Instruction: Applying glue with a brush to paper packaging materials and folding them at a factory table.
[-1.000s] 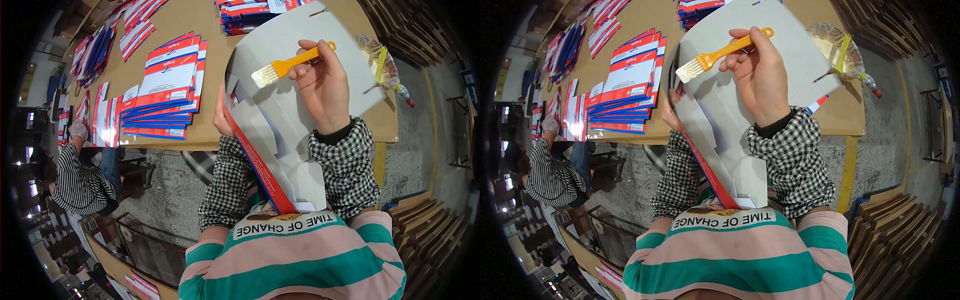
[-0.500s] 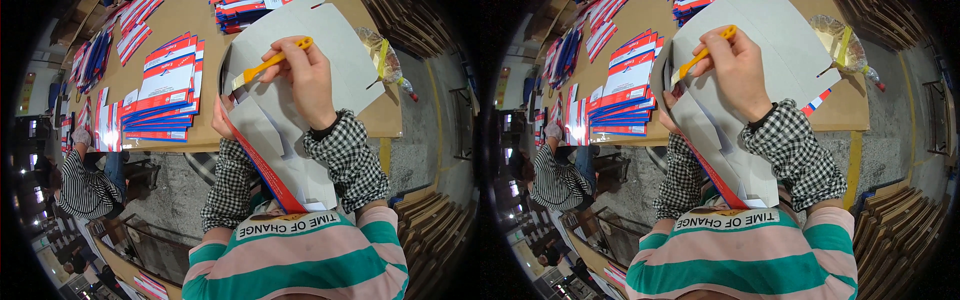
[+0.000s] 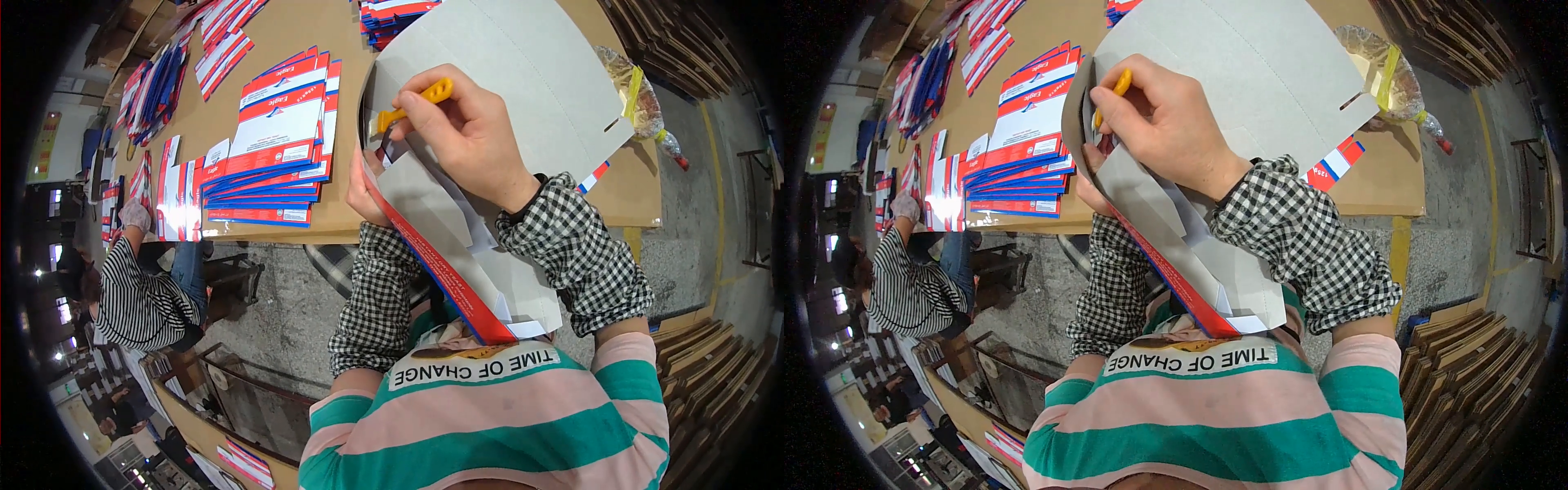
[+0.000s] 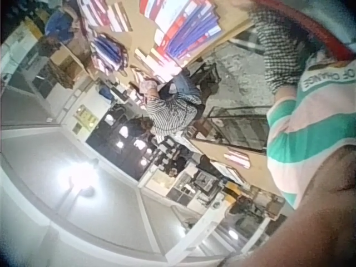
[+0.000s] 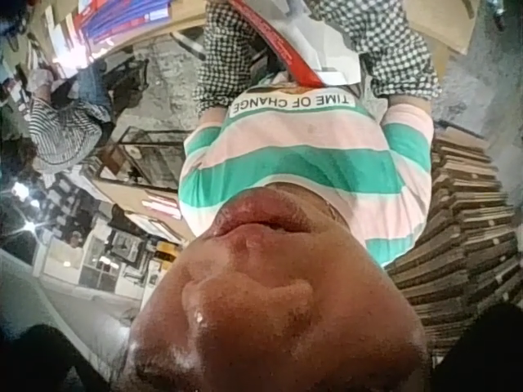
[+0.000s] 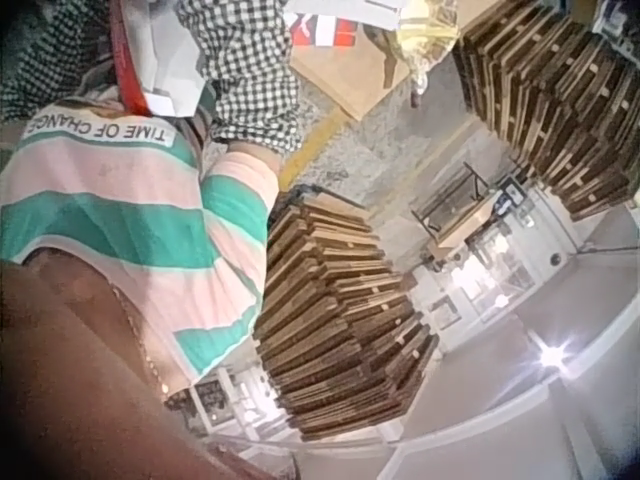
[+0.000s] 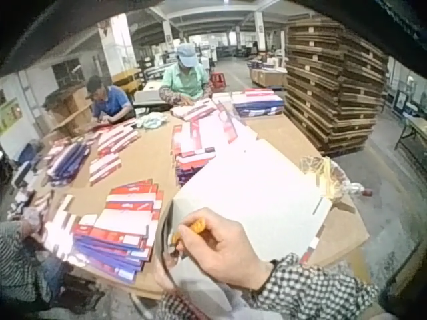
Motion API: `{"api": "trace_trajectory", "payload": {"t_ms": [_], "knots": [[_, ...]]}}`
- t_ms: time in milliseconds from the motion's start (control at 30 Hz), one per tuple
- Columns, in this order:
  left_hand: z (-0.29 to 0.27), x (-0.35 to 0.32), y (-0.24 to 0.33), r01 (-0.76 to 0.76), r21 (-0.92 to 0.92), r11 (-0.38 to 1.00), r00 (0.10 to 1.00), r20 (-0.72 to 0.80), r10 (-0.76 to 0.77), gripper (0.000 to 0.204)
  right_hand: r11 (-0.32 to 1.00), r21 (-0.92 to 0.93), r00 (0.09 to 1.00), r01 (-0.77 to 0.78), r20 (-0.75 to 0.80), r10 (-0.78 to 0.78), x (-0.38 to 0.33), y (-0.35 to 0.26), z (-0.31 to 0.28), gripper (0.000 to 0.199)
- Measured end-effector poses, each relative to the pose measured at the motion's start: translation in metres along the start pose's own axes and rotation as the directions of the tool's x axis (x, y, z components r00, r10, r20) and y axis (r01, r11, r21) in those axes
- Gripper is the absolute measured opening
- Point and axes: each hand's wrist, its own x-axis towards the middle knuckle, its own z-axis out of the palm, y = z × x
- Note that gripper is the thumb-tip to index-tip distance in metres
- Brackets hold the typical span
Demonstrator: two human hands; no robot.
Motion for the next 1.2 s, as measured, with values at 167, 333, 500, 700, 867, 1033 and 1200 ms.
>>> {"api": "trace_trajectory", "payload": {"t_ms": [167, 333, 500, 700, 867, 1033, 1200], "knots": [[0.002, 0.001, -0.001, -0.02, 0.001, 1.0, 0.999, -0.026, 0.02, 0.047, 0.975, -0.22, 0.988, 0.011, 0.155, 0.024, 0.002, -0.008, -0.003, 0.01], [-0.024, 0.006, -0.017, -0.102, 0.076, 0.992, 0.993, 0.058, 0.098, 0.045, 0.941, -0.304, 0.968, 0.148, 0.239, -0.075, 0.006, -0.002, -0.001, 0.009], [-0.038, 0.006, -0.022, -0.186, 0.297, 0.937, 0.973, 0.187, 0.135, 0.049, 0.895, -0.379, 0.959, 0.236, 0.241, -0.151, 0.008, -0.001, 0.001, 0.01], [-0.007, 0.007, -0.002, 0.173, -0.235, 0.957, 0.984, 0.079, -0.158, 0.057, 0.88, -0.423, 0.967, 0.215, 0.22, -0.13, 0.01, -0.003, -0.005, 0.009], [-0.015, 0.006, -0.007, 0.223, -0.247, 0.943, 0.975, 0.031, -0.222, 0.054, 0.953, -0.288, 0.987, 0.097, 0.154, -0.054, 0.007, -0.009, -0.002, 0.01], [-0.027, 0.004, -0.017, 0.242, -0.38, 0.893, 0.967, 0.015, -0.255, 0.049, 0.961, -0.277, 0.994, 0.021, 0.111, 0.01, 0.005, -0.008, -0.004, 0.012], [-0.027, 0.003, -0.017, 0.246, -0.424, 0.872, 0.968, 0.065, -0.242, 0.047, 0.946, -0.324, 0.986, -0.007, 0.157, 0.061, 0.003, -0.001, -0.007, 0.013]]}}
